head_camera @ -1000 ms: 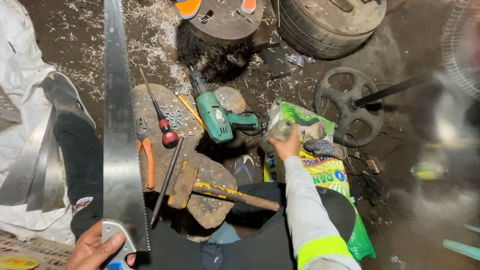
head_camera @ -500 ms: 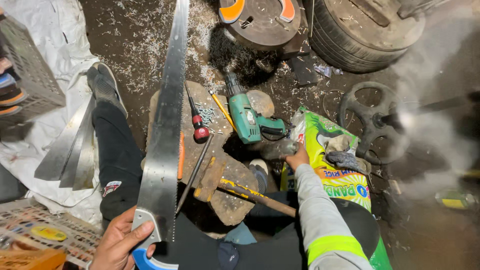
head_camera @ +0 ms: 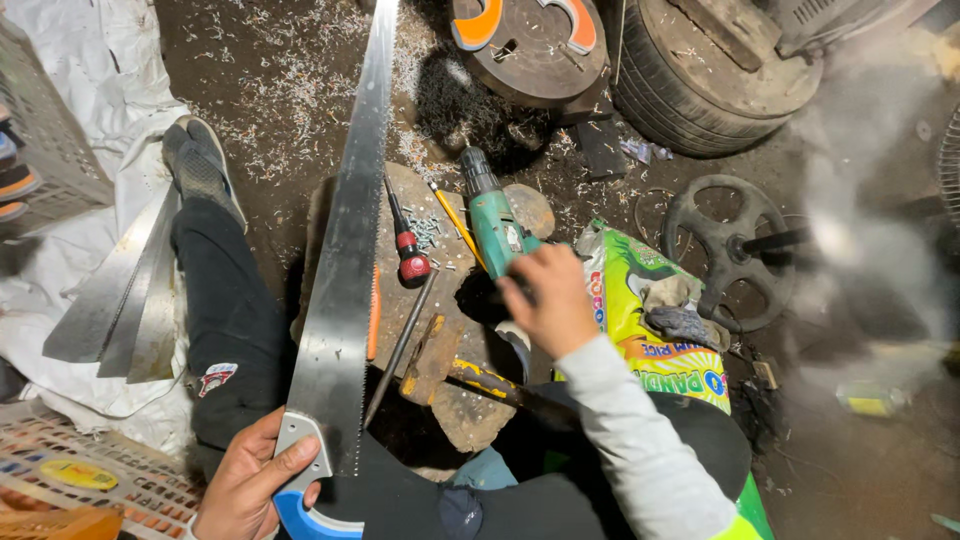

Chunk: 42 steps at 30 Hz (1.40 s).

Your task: The person uses a screwdriver to tighten screws on a hand saw blade, then uses a hammer and punch to set rivets into the blade. They repeatedly adjust the blade and tools while seated on the floor.

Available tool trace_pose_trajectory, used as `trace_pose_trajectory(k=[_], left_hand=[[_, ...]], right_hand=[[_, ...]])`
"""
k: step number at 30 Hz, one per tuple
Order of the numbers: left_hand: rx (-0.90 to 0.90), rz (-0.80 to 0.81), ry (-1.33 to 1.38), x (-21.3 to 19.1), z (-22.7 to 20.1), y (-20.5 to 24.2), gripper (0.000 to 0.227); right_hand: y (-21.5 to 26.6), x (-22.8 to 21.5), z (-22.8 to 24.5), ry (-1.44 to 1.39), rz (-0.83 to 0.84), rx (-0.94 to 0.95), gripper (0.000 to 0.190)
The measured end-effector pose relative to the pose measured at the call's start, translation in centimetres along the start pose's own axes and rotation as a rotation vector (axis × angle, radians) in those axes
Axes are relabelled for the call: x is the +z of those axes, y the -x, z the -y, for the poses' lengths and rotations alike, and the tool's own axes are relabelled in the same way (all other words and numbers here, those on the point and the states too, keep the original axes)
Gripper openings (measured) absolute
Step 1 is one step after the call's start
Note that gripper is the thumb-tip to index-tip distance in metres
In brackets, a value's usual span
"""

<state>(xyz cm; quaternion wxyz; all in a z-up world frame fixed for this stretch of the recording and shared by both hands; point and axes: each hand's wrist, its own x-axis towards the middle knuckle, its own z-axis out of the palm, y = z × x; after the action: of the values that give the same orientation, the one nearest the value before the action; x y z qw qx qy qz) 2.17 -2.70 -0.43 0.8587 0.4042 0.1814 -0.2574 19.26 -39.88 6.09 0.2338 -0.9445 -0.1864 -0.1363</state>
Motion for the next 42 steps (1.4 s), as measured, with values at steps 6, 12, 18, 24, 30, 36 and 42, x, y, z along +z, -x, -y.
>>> trace_pose_trajectory(k=[6, 12, 18, 24, 30, 36, 42], left_hand=[[-0.038, -0.124, -0.002, -0.3, 0.0, 1.1, 0.032], [-0.017, -0.131, -0.007, -1.0, 0.4, 1.1, 0.027], [-0.006, -0.121, -0.032, -0.5, 0.6, 1.1, 0.028], [-0.083, -0.161, -0.059, -0.9, 0.2, 1.2, 0.035], [-0.087, -0.187, -0.106, -0.7, 0.3, 0.3, 0.034], [-0.14, -0.233, -0.235, 0.0, -0.4, 0.7, 0.036], [-0.139, -0.199, -0.215, 0.3, -0.8, 0.8, 0.034]], right_hand=[[-3.3, 4.3, 3.2, 0.213, 0.226, -0.094, 0.018], [-3.1, 6.5, 2.3, 0.242, 0.229, -0.079, 0.011], [-3.5, 3.9, 3.0, -0.117, 0.09, 0.042, 0.017], [1.0, -3.7, 5.5, -1.402, -0.085, 0.436, 0.013], [2.6, -6.9, 6.9, -1.631, -0.123, 0.372, 0.018], [2.9, -7.7, 7.3, -1.792, -0.108, 0.383, 0.019], [2.5, -7.7, 8.0, -1.812, -0.113, 0.379, 0.015]])
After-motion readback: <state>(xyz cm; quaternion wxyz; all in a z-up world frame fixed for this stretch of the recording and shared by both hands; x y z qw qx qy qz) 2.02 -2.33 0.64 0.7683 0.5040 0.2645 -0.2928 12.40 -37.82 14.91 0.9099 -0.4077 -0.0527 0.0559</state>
